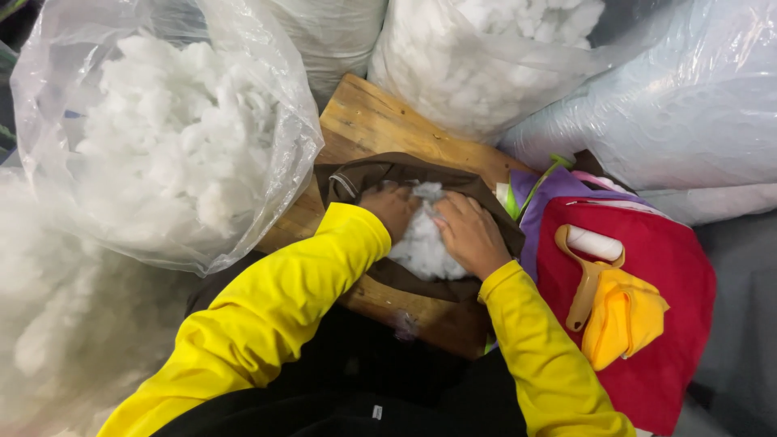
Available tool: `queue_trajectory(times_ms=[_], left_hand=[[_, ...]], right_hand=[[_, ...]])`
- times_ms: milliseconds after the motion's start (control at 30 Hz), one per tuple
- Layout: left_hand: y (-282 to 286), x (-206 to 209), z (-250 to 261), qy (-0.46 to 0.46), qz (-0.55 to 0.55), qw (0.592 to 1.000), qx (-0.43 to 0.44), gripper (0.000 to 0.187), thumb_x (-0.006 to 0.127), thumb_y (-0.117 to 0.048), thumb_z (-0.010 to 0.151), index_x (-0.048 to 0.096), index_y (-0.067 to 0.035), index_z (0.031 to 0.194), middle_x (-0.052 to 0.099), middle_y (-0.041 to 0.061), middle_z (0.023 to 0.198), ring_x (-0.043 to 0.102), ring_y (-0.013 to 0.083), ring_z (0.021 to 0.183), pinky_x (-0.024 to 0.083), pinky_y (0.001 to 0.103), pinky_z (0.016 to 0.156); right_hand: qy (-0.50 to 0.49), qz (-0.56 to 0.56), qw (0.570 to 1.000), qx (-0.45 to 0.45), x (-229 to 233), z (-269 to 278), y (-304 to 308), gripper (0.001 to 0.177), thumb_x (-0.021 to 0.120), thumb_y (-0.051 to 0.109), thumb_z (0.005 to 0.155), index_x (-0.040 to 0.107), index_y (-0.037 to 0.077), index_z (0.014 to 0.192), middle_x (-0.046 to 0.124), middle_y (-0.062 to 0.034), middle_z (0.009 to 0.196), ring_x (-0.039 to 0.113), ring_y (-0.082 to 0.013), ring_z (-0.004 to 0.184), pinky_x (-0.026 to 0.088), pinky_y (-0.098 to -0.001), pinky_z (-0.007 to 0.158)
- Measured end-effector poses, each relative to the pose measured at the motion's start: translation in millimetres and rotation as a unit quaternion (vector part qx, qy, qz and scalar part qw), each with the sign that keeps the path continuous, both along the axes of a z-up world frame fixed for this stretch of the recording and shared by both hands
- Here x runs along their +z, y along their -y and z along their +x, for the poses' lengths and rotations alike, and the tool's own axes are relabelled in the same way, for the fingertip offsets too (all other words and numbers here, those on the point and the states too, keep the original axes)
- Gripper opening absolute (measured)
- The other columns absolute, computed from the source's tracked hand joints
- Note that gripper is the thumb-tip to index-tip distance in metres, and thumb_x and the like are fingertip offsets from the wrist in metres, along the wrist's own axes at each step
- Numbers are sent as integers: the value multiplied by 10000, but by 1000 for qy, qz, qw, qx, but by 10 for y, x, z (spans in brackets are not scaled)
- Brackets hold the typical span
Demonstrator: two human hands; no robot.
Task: Stuffing a brown fabric cushion casing with white polyester fiberfill from large storage bags.
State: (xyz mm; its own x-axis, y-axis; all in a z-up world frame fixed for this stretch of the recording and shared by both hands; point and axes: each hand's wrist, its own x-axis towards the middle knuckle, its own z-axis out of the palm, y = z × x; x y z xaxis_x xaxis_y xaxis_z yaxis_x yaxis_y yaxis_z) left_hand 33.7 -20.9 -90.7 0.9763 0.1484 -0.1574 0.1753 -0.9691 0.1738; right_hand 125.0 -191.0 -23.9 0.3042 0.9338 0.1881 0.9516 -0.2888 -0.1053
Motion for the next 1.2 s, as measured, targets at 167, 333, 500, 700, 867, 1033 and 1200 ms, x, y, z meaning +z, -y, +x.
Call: queue_trajectory(times_ms=[167, 333, 500, 700, 867, 1033, 1200], left_hand=[[-387, 347, -33, 73, -37, 994, 68, 301, 593, -249, 955, 722, -274, 1226, 650, 68, 1268, 651, 298, 1137, 579, 454, 853], [-517, 968, -434, 295, -179, 938, -16, 327, 716, -230, 887, 753, -120, 1193, 663, 164, 1247, 675, 417, 1092, 582, 476, 906], [-121, 1119, -438, 495, -253, 815, -167, 440, 554, -334, 1041, 617, -60, 1379, 623, 221, 1357, 599, 444, 1235, 475, 524, 1096], [224, 219, -198, 218, 88, 959, -157, 530, 595, -535, 971, 604, -289, 1441, 431, 73, 1597, 331, 405, 1489, 334, 601, 1134], [-90, -204, 229, 61, 34, 995, -70, 422, 497, -476, 987, 780, -178, 1081, 666, 29, 1261, 613, 352, 1182, 457, 567, 973], [-61, 277, -26, 108, -30, 988, -103, 326, 686, -470, 802, 802, -173, 871, 771, 34, 884, 762, 301, 869, 596, 497, 743], [-25, 830, -274, 335, -387, 846, -149, 348, 862, -363, 808, 801, -135, 1063, 759, 137, 1186, 702, 370, 1151, 555, 472, 1018]], right_hand=[[-98, 73, 992, -23, 537, 46, 162, 333, 507, 264, 1069, 629, 110, 1338, 648, -256, 1207, 672, -478, 1007, 554, -558, 845], [-191, 145, 966, -93, 901, 143, 580, 277, 600, 96, 1031, 673, 79, 1297, 729, -162, 1163, 728, -345, 1000, 604, -438, 763], [-208, -124, 910, -337, 404, 587, 912, 597, 517, 656, 1022, 628, 179, 1364, 756, -210, 1096, 658, -420, 1164, 534, -549, 985], [-589, 50, 731, -341, -491, 585, 685, 529, 576, 365, 1059, 549, 16, 1455, 628, -309, 1281, 675, -453, 1058, 597, -615, 761], [-676, 208, 612, -353, -107, 614, 913, 305, 636, 256, 1022, 675, 65, 1256, 717, -196, 1080, 728, -338, 871, 619, -533, 755], [-681, 209, 601, -362, 253, 566, 1281, 195, 703, 212, 977, 686, 18, 987, 702, -170, 768, 645, -212, 483, 632, -387, 505], [-654, 202, 622, -381, 358, 352, 1180, 487, 657, 325, 1007, 600, -5, 1361, 659, -246, 1264, 667, -363, 1094, 542, -619, 941]])
